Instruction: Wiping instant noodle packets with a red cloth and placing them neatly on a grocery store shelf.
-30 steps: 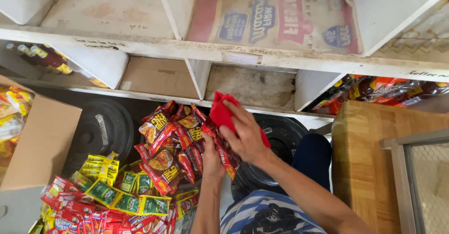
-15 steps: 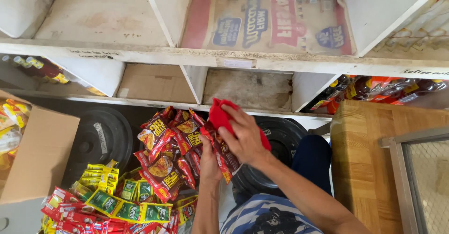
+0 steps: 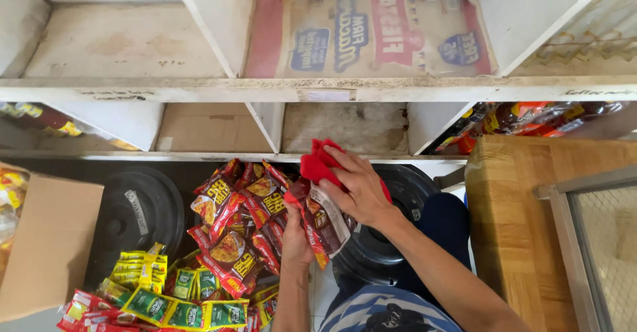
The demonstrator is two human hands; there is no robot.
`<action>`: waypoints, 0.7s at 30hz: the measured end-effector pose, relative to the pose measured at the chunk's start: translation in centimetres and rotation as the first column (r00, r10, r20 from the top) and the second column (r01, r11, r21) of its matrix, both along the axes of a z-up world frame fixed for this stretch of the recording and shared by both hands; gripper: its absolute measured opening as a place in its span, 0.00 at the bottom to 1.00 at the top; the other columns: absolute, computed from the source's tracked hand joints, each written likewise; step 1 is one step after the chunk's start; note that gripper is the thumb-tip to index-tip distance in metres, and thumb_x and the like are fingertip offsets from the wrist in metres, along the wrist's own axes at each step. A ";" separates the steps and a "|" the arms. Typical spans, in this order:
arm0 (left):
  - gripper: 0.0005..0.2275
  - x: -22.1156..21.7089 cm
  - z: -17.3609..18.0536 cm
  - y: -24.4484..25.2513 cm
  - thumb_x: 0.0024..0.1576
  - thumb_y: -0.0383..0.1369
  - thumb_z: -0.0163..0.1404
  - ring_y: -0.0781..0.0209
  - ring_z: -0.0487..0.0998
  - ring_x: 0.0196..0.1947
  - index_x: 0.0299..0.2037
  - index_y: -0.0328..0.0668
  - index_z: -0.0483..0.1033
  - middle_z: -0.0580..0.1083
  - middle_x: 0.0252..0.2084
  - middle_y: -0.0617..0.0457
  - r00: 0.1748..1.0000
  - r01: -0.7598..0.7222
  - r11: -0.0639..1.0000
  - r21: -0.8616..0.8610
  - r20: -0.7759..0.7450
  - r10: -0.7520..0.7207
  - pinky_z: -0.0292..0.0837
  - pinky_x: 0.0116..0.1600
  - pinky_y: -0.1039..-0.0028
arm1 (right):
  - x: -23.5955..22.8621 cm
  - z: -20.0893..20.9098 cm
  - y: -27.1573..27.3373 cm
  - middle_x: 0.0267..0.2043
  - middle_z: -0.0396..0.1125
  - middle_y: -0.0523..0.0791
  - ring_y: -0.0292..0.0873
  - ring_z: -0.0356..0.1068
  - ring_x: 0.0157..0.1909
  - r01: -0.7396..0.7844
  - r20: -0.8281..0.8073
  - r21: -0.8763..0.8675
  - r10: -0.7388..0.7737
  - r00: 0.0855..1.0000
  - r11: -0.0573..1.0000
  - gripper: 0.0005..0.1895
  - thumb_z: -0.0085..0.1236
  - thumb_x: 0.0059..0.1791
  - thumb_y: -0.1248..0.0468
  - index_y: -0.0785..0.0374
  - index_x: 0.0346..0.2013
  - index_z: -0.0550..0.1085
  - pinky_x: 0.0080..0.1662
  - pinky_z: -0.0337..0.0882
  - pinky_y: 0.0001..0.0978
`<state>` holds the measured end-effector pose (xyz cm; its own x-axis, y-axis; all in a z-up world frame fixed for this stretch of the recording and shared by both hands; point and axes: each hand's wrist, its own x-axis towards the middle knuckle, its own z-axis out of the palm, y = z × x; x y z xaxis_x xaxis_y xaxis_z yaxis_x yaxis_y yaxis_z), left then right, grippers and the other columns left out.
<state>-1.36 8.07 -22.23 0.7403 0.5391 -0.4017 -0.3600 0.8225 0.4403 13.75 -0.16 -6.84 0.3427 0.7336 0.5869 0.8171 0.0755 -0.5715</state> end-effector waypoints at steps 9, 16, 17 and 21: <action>0.19 -1.7 -0.6 0.2 0.68 0.44 0.40 0.61 0.79 0.35 0.58 0.39 0.74 0.79 0.44 0.48 0.995 -0.051 0.998 0.042 -0.082 0.054 0.74 0.38 0.71 | 4.7 -2.6 -0.1 0.51 0.71 0.47 0.41 0.70 0.47 0.197 -0.708 -0.023 -0.155 0.689 0.980 0.18 0.51 0.54 0.64 0.73 0.55 0.74 0.51 0.68 0.29; 0.23 0.2 -1.1 0.7 0.66 0.46 0.40 0.52 0.80 0.44 0.60 0.35 0.72 0.77 0.53 0.40 0.998 0.058 0.998 -0.028 0.000 -0.058 0.76 0.45 0.66 | 3.5 -0.9 -1.4 0.69 0.62 0.54 0.54 0.64 0.68 -0.067 -0.327 -0.134 0.020 0.945 0.989 0.16 0.55 0.52 0.61 0.70 0.48 0.78 0.63 0.64 0.38; 0.23 0.4 -1.0 0.6 0.65 0.46 0.40 0.52 0.79 0.48 0.63 0.37 0.71 0.76 0.56 0.42 0.994 0.103 0.995 0.002 0.040 -0.103 0.75 0.49 0.65 | 4.1 -1.9 -1.0 0.69 0.63 0.54 0.54 0.66 0.66 0.016 -0.320 -0.233 -0.093 0.943 0.972 0.18 0.53 0.52 0.58 0.67 0.49 0.78 0.61 0.66 0.37; 0.28 1.7 4.2 0.6 0.63 0.44 0.39 0.53 0.69 0.64 0.73 0.44 0.58 0.67 0.69 0.48 0.986 0.127 0.990 0.061 0.105 -0.133 0.63 0.65 0.62 | 3.9 0.5 -1.0 0.61 0.68 0.53 0.49 0.72 0.48 0.174 -0.342 -0.111 -0.202 0.918 0.978 0.16 0.51 0.54 0.61 0.72 0.47 0.76 0.48 0.71 0.34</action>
